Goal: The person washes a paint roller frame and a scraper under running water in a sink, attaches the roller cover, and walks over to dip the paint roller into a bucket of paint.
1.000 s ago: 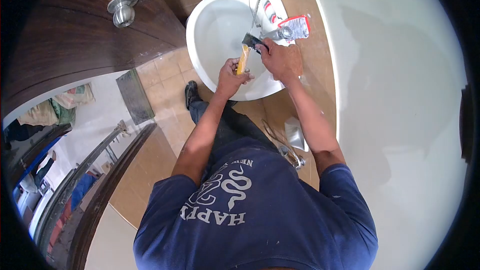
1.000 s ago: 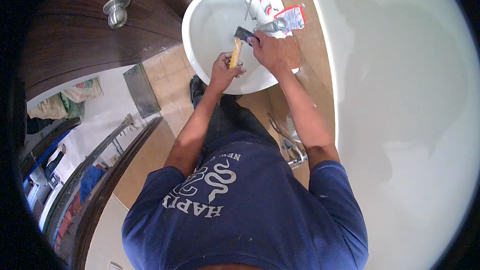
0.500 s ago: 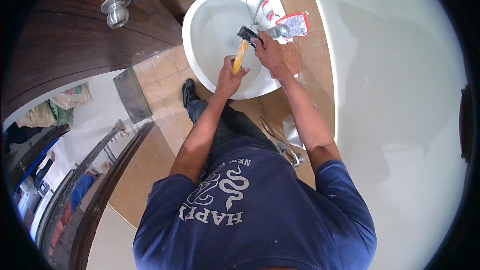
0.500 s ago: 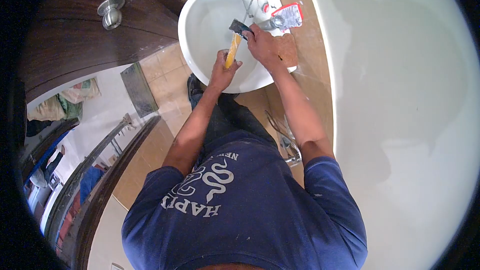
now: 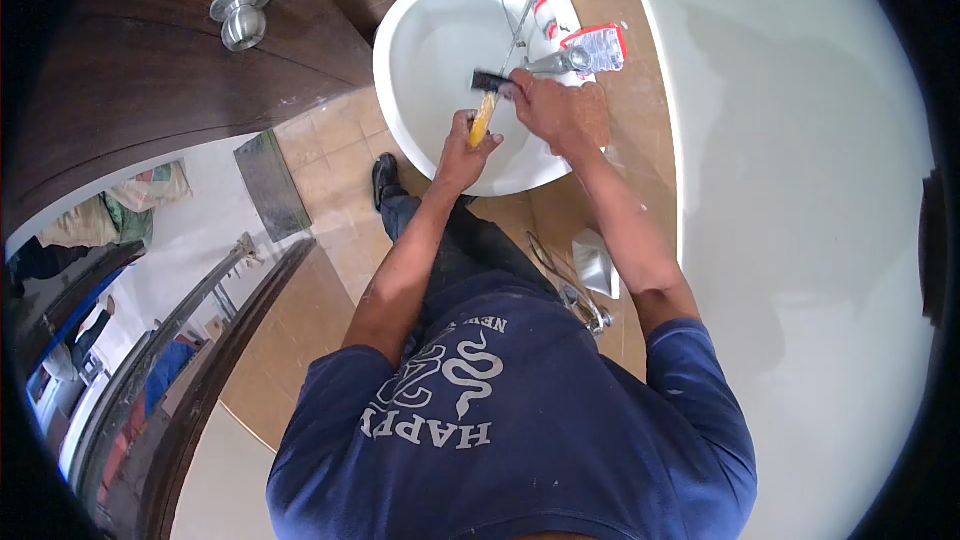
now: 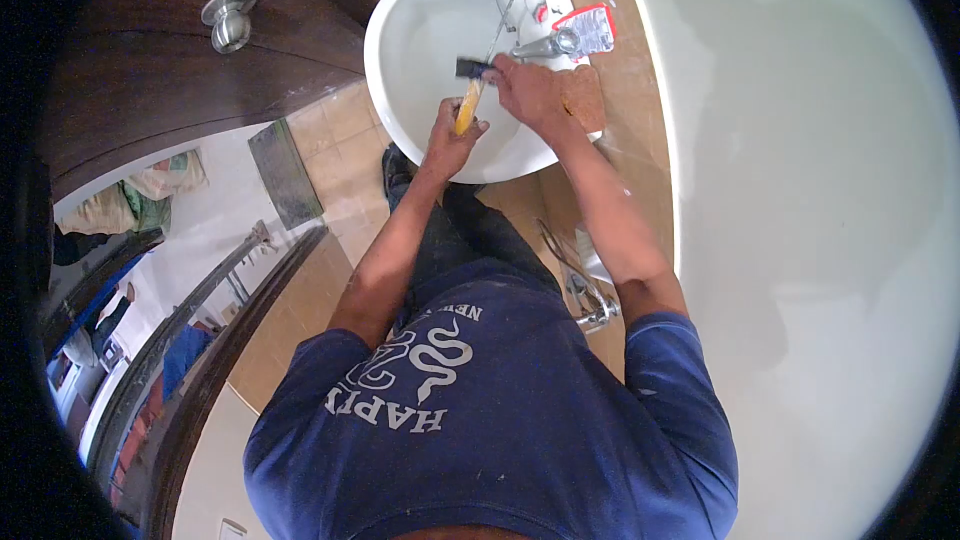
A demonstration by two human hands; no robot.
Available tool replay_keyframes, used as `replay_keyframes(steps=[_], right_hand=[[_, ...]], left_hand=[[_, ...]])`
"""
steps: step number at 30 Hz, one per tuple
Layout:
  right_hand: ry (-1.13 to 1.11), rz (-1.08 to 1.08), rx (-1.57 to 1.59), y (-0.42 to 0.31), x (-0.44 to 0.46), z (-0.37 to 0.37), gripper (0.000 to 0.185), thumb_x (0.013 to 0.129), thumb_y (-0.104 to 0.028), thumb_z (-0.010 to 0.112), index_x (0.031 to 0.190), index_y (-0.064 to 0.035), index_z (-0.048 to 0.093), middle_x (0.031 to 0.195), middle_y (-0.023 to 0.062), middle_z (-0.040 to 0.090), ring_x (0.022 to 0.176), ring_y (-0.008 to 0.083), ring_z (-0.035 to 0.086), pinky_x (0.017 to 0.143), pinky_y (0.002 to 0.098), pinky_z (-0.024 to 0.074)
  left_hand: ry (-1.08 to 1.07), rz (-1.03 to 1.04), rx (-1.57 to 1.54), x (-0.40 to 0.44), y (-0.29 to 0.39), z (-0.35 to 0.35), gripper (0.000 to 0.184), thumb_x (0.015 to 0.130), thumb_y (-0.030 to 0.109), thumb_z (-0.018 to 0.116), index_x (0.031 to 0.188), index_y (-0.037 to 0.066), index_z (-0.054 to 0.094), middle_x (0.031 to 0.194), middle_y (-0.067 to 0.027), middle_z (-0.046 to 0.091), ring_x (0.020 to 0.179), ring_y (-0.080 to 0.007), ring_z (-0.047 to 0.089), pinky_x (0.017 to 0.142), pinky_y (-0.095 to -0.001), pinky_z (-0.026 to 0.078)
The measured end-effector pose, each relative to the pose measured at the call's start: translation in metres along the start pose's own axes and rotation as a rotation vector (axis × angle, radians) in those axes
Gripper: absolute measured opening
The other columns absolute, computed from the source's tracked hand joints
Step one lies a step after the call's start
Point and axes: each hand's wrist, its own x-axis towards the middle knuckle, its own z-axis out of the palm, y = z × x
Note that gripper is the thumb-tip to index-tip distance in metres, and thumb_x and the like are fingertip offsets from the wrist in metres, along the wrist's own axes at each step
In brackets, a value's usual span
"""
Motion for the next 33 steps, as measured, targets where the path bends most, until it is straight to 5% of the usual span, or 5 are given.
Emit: replay_keyframes(steps=[8, 11, 16, 24, 33], right_hand=[[-0.07, -0.126, -0.117, 0.0, -0.008, 0.004, 0.029, 0.097, -0.04, 0.052, 0.104, -0.0126, 0.059, 0.072, 0.0193, 0.066, 0.073, 0.0412, 0.066, 0.064, 0.0554, 0.0493], [0.034, 0.074, -0.027, -0.005, 0.002, -0.003, 0.03, 0.096, -0.041, 0.053, 0.105, -0.0128, 0.059, 0.071, 0.0188, 0.066, 0.072, 0.0416, 0.066, 0.064, 0.0555, 0.0492], [-0.028, -0.11, -0.04, 0.004, -0.015, 0.005, 0.027, 0.096, -0.038, 0.054, 0.099, -0.0109, 0.058, 0.072, 0.0192, 0.066, 0.071, 0.0417, 0.066, 0.064, 0.0553, 0.0493], [0.064, 0.146, -0.022, -0.013, -0.012, -0.001, 0.029, 0.097, -0.036, 0.053, 0.099, -0.0073, 0.058, 0.074, 0.021, 0.067, 0.074, 0.0421, 0.067, 0.067, 0.0553, 0.0502], [0.045, 0.155, -0.083, -0.024, -0.011, -0.001, 0.029, 0.097, -0.035, 0.052, 0.099, -0.0061, 0.059, 0.077, 0.0219, 0.068, 0.077, 0.042, 0.067, 0.07, 0.0555, 0.0507]], left_hand=[[0.058, 0.048, 0.104, -0.002, 0.004, 0.004, 0.051, 0.085, 0.019, 0.075, 0.12, 0.002, 0.042, 0.092, -0.0165, 0.062, 0.084, -0.0272, 0.064, 0.077, -0.0395, 0.05], [0.064, 0.049, 0.056, -0.001, 0.003, 0.007, 0.051, 0.085, 0.02, 0.075, 0.119, 0.002, 0.042, 0.094, -0.0178, 0.064, 0.086, -0.0294, 0.065, 0.078, -0.0403, 0.05], [0.073, 0.05, 0.11, -0.004, 0.006, 0.003, 0.05, 0.086, 0.021, 0.073, 0.122, 0.0, 0.045, 0.101, -0.0192, 0.064, 0.092, -0.0326, 0.065, 0.082, -0.0412, 0.05], [0.165, 0.111, 0.387, -0.012, 0.022, 0.012, 0.043, 0.089, 0.016, 0.064, 0.125, -0.001, 0.048, 0.112, -0.0264, 0.06, 0.107, -0.0434, 0.058, 0.09, -0.0491, 0.046], [0.299, -0.1, 0.412, -0.01, 0.024, 0.015, 0.034, 0.09, 0.017, 0.064, 0.115, 0.005, 0.044, 0.091, -0.0246, 0.065, 0.086, -0.0491, 0.063, 0.077, -0.0573, 0.046]])
